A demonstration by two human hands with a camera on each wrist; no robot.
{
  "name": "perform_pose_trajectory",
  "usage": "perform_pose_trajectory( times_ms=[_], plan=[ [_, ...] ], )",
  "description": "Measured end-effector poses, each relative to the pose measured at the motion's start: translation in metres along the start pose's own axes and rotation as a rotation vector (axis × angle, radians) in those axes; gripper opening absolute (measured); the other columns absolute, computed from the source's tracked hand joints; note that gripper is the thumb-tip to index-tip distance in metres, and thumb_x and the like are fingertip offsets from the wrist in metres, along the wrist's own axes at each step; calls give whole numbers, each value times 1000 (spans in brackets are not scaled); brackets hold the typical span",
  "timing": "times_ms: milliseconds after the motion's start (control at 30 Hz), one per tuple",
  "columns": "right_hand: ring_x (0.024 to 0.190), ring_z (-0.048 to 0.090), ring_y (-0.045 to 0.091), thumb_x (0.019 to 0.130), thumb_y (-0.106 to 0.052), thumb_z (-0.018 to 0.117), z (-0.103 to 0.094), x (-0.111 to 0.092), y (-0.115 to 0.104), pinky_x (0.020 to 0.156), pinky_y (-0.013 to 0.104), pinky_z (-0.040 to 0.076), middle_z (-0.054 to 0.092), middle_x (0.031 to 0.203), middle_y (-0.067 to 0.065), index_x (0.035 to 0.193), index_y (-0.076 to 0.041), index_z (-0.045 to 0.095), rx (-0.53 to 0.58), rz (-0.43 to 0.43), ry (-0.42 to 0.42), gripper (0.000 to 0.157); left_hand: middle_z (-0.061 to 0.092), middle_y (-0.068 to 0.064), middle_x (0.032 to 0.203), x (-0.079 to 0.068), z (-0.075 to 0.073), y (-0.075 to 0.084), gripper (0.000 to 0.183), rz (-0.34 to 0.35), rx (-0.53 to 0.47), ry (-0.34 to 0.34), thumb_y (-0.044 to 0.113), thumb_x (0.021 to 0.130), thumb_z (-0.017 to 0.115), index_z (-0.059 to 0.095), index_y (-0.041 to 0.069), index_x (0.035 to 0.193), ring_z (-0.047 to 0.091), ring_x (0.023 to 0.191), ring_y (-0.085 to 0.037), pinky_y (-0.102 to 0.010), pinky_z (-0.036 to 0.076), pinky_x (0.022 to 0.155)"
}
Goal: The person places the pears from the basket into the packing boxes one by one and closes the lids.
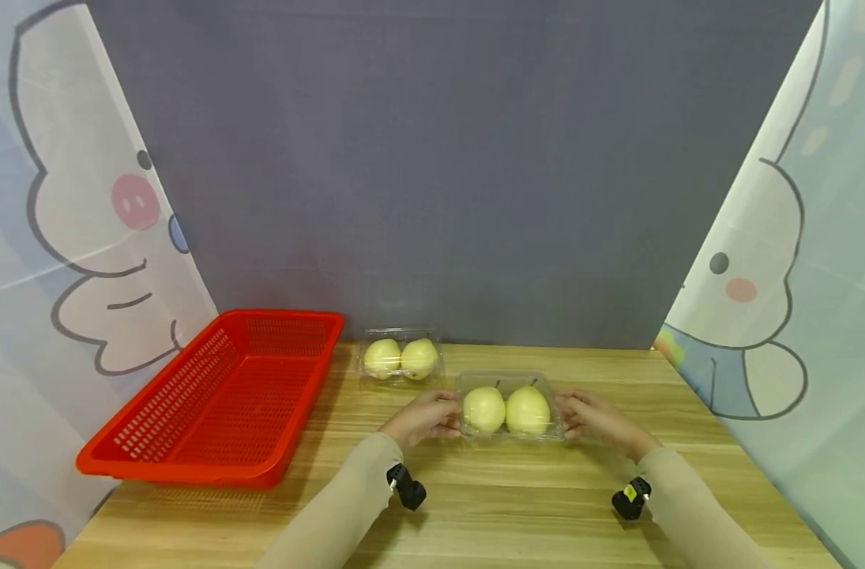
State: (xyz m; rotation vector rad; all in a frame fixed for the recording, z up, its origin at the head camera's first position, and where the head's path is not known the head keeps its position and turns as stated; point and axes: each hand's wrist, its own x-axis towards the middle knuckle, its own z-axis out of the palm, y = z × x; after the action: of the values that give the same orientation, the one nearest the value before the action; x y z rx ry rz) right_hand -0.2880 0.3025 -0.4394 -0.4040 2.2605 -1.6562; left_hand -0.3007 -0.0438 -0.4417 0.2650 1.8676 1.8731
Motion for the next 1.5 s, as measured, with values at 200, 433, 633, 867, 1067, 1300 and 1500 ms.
perform_pose_trajectory(
  times_ms=[200,433,633,867,1067,1300,1500],
  plan=[
    [93,59,26,109,-29,41,2,-15,-2,82,36,57,56,105,18,115,8,48,-9,40,-88,38,58,-12,95,0,0,0,58,-1,-6,2,8,100,53,30,-10,150,57,78,-17,-27,57,72],
    [93,62,27,106,-19,43,4,-24,-3,82,36,57,58,106,22,122,12,47,27,35,-161,35,59,-12,95,0,0,0,58,-2,-7,4,8,100,53,30,-10,150,58,77,-17,-28,57,72],
    [91,63,25,106,-17,42,10,-24,0,82,37,58,59,104,20,114,9,51,52,10,-210,29,59,-12,94,-1,0,0,57,-5,0,12,8,101,53,31,-10,150,58,78,-17,-29,57,73],
    [88,63,19,108,-21,37,15,-21,1,81,34,58,61,101,16,106,7,54,103,22,-250,33,58,-13,97,-1,1,1,56,-4,4,16,9,101,54,33,-9,149,58,79,-18,-30,58,74],
    [85,63,18,107,-21,36,17,-20,2,79,33,58,63,99,14,102,2,55,132,32,-281,30,59,-12,95,-1,-1,-2,57,2,10,5,11,101,54,32,-9,149,58,78,-18,-31,58,75],
    [85,63,18,107,-20,36,17,-20,3,79,33,58,63,100,14,102,3,55,132,29,-255,31,57,-15,97,-7,1,-3,57,-8,22,-16,13,96,56,33,-6,145,60,81,-22,-32,59,73],
    [86,62,20,107,-22,37,19,-22,4,80,34,58,63,100,14,101,3,56,133,34,-242,31,57,-19,105,-14,5,-3,61,-24,26,-9,12,90,60,35,-3,143,61,84,-23,-33,58,74]
  ],
)
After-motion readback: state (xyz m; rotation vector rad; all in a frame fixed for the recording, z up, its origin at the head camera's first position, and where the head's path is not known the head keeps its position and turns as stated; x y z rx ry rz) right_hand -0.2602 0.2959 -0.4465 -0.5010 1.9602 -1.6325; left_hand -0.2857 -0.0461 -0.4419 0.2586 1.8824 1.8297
